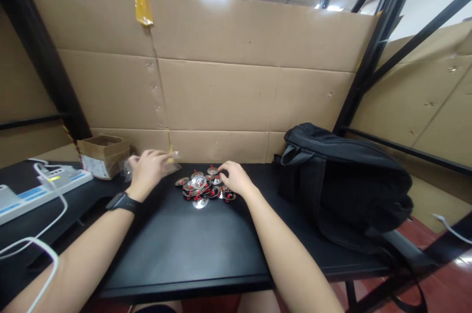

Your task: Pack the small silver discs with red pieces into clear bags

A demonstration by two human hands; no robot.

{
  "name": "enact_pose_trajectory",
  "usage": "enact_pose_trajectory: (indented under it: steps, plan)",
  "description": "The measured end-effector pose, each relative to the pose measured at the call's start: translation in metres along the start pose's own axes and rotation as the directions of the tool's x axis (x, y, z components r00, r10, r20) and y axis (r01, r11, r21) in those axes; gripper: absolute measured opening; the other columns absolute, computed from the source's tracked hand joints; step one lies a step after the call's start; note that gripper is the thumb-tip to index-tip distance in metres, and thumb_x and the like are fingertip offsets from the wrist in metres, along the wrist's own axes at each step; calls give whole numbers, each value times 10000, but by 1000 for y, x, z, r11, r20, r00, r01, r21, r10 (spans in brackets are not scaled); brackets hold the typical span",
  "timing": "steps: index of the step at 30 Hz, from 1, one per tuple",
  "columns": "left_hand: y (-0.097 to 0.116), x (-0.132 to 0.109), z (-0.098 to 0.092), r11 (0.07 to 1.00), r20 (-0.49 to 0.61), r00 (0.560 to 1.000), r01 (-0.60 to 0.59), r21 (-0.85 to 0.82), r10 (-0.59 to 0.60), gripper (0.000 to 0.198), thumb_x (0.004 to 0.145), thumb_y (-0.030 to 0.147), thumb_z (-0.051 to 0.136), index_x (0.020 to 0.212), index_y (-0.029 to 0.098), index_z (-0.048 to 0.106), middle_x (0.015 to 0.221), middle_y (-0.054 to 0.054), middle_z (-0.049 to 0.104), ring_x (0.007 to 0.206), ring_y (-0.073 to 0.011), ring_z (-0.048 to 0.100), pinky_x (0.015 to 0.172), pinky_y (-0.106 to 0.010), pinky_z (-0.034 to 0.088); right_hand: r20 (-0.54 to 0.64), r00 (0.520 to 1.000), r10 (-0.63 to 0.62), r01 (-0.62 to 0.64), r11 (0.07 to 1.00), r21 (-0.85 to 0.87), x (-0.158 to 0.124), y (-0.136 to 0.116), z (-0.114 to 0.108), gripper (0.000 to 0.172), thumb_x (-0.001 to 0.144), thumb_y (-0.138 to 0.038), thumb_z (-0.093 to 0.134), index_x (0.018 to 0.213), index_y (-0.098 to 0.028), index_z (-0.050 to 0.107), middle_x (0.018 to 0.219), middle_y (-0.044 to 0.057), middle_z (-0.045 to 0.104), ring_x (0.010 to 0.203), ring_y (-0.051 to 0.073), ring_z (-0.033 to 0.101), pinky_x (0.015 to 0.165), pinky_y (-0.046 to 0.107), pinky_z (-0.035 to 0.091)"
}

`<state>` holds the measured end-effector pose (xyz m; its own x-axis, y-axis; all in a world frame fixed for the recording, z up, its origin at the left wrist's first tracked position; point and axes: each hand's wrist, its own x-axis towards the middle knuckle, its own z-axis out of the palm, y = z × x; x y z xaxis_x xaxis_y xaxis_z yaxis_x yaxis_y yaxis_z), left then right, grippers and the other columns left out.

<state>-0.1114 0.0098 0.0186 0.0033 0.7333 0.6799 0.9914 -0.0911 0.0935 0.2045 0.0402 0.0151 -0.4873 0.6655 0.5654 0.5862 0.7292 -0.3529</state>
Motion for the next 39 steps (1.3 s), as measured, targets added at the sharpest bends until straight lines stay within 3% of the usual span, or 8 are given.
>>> enact_pose_trajectory:
  steps: [3, 6, 10, 14, 19, 25, 31, 39]
  plan:
    - [-28, -8, 12, 964, 272, 928, 226, 138, -256, 445, 893, 138, 490, 1310, 247, 604, 1418, -139, 558, 1358, -423, 365, 995, -675, 264, 115, 990, 77, -70, 996, -64, -2, 17, -7, 198, 842, -158, 628, 989, -193, 756, 1021, 78, 737, 950, 208, 677, 888, 323, 504]
    - [-26, -11, 20, 956, 291, 915, 238, 171, -279, 569, 843, 127, 532, 1408, 196, 507, 1517, -208, 422, 1412, -459, 280, 1007, -712, 250, 205, 973, 108, -91, 992, -88, -3, 21, -10, 241, 831, -147, 610, 1011, -195, 762, 1025, 77, 750, 938, 212, 689, 853, 299, 505]
    - [3, -3, 16, 999, 147, 989, -34, 20, 31, 493, 883, 145, 477, 1364, 237, 542, 1483, -158, 478, 1386, -354, 370, 1056, -583, 285, 241, 965, 108, -89, 992, -87, -3, 17, -12, 258, 832, -163, 599, 1026, -207, 763, 1021, 66, 759, 940, 211, 695, 842, 284, 499]
    - [37, -1, 10, 890, 294, 856, -338, -308, 426, 262, 931, 318, 524, 1129, 305, 695, 1186, -50, 695, 1106, -245, 601, 936, -382, 395, 270, 956, 110, -91, 992, -84, -3, 14, -13, 241, 830, -185, 615, 1016, -218, 763, 982, 53, 763, 913, 202, 700, 817, 270, 496]
    - [67, -12, 16, 847, 273, 811, -439, -301, 518, 188, 919, 257, 563, 966, 294, 741, 984, -34, 736, 971, -226, 624, 809, -327, 364, 292, 948, 125, -107, 991, -79, -3, 11, -12, 238, 826, -177, 617, 1006, -224, 766, 979, 43, 766, 911, 193, 704, 807, 255, 492]
    - [76, -15, 26, 885, 263, 852, -396, -244, 453, 216, 932, 227, 547, 765, 231, 685, 821, -34, 718, 833, -219, 616, 746, -328, 324, 260, 963, 66, -57, 997, -43, -3, 5, -11, 204, 829, -159, 609, 952, -203, 766, 935, 51, 762, 865, 191, 699, 788, 266, 494]
    - [75, -11, 18, 897, 152, 940, -231, -377, 306, 225, 1000, 275, 426, 930, 217, 631, 892, -29, 710, 857, -196, 637, 802, -326, 363, 99, 995, -2, -14, 986, 169, -1, -16, 0, 326, 828, -214, 678, 1153, -195, 681, 1073, 76, 726, 921, 182, 685, 831, 292, 526]
    - [77, -10, 26, 544, 200, 967, 83, -835, 159, 268, 972, 405, 463, 974, 184, 617, 905, -47, 703, 786, -175, 650, 723, -270, 484, -5, 998, 68, -56, 854, 517, 0, -45, 25, 461, 777, -350, 756, 1198, -232, 610, 1162, 64, 690, 909, 188, 721, 815, 312, 592]
